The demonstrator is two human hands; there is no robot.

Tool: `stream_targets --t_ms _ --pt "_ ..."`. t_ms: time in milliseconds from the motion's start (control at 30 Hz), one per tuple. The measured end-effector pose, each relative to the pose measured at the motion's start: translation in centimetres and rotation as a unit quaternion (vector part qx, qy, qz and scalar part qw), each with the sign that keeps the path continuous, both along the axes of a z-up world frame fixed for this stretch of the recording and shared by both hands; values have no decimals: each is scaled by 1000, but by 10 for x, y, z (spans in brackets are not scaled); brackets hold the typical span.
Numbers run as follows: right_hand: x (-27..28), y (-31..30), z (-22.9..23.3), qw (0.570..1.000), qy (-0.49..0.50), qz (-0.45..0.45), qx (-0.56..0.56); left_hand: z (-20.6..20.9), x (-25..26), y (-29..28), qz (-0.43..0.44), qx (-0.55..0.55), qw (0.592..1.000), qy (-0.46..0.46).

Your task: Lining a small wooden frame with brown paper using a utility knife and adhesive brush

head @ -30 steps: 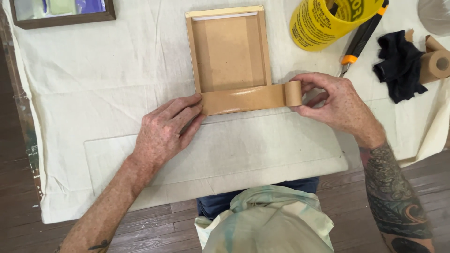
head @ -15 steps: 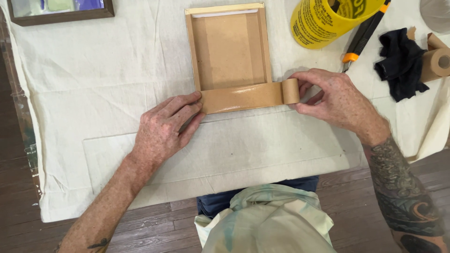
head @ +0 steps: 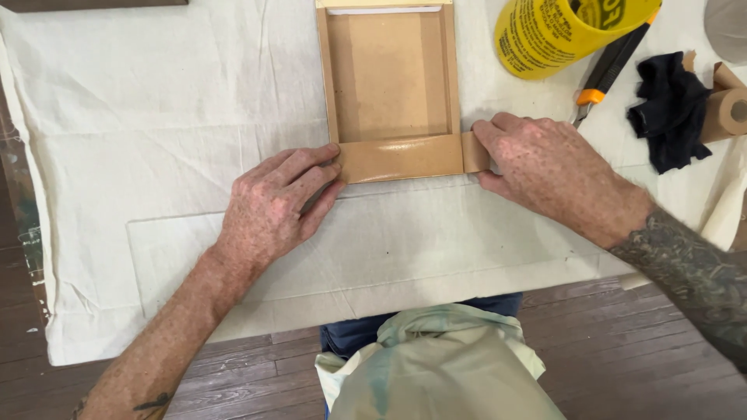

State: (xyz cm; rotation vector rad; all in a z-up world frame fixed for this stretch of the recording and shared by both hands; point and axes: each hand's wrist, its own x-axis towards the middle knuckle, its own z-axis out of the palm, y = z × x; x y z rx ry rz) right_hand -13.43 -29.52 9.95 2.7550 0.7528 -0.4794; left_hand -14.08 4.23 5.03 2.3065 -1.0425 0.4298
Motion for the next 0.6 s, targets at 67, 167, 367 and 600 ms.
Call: stream_targets --t_ms 67,167,367,600 --pt "2 2 -1 1000 5 2 -14 0 1 0 -6 -2 1000 2" --pt "6 8 1 999 25 -9 -41 0 2 0 -13 -10 1000 1" --pt "9 13 -3 998 31 -19 -56 -3 4 1 -21 -21 999 12" --pt "13 21 9 990 76 -115 35 -7 7 -2 2 0 1000 14"
